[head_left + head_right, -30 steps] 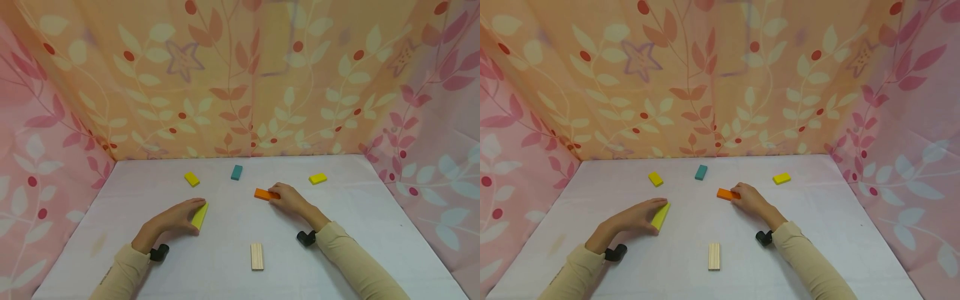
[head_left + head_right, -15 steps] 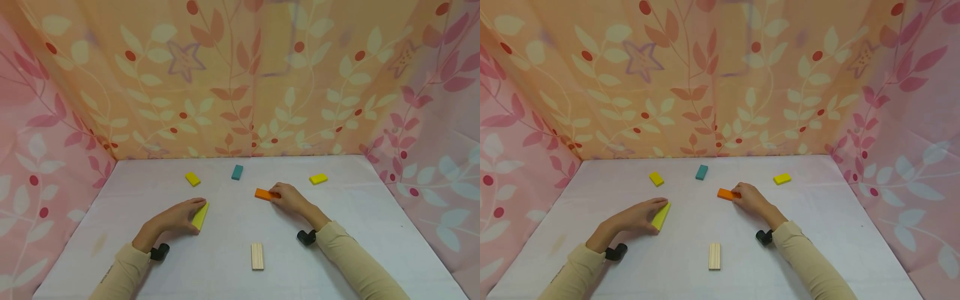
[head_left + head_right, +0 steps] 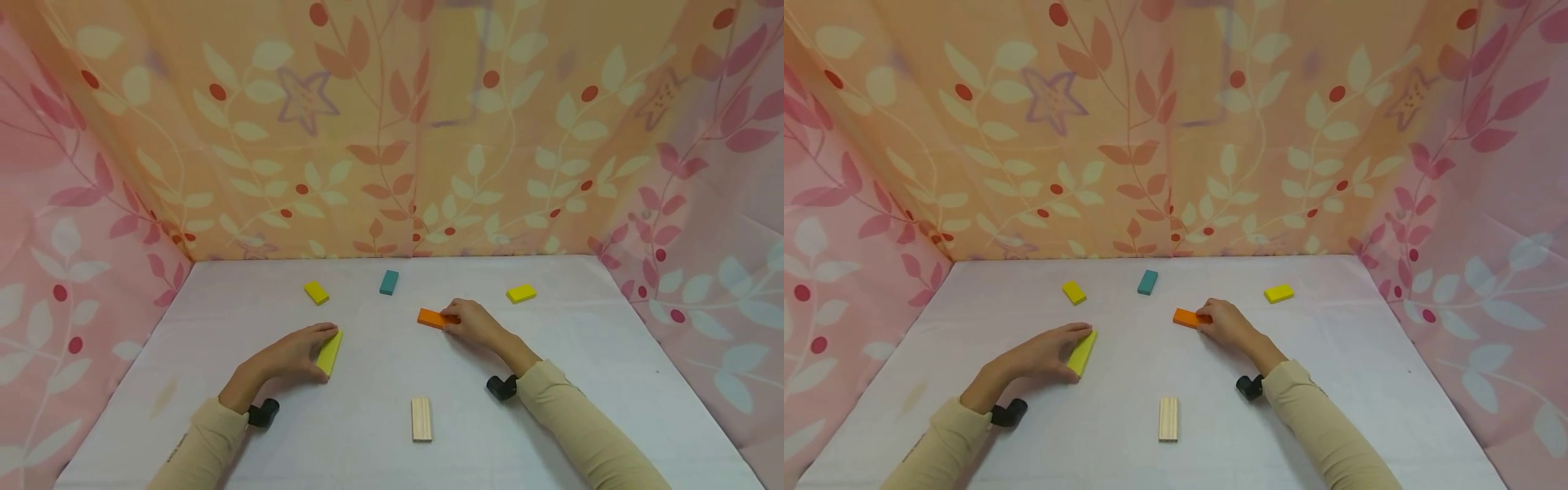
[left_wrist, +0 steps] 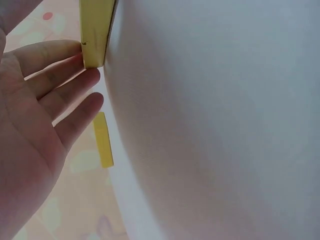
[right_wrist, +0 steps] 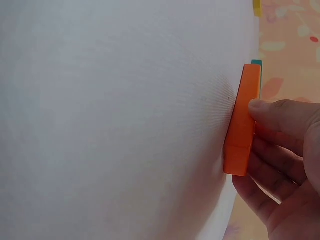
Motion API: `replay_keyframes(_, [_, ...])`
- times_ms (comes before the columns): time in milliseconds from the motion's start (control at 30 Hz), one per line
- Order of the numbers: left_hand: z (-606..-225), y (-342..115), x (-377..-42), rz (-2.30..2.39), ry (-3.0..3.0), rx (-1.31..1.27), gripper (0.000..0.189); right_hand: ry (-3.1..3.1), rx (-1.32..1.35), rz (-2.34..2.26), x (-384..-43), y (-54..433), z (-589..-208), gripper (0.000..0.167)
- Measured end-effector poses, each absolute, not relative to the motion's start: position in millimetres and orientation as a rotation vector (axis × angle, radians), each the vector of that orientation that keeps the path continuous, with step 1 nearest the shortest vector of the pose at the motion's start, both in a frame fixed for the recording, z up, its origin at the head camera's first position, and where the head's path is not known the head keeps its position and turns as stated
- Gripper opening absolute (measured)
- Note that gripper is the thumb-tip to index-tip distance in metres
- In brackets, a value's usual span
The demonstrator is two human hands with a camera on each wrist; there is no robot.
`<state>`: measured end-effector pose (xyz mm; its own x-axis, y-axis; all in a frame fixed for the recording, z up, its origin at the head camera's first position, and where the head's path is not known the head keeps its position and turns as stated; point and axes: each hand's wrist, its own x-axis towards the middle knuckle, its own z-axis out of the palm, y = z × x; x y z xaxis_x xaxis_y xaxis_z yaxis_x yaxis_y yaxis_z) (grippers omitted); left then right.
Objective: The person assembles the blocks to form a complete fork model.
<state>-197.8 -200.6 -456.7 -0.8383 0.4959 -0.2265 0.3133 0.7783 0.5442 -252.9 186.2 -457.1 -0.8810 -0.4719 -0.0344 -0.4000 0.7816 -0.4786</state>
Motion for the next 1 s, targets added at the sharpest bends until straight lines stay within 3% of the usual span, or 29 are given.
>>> replay_keyframes(1000, [-452, -153, -202, 0.775, 2.702, 0.616, 0.093, 2.789, -0.652, -0.777, -255, 189, -461, 0.032])
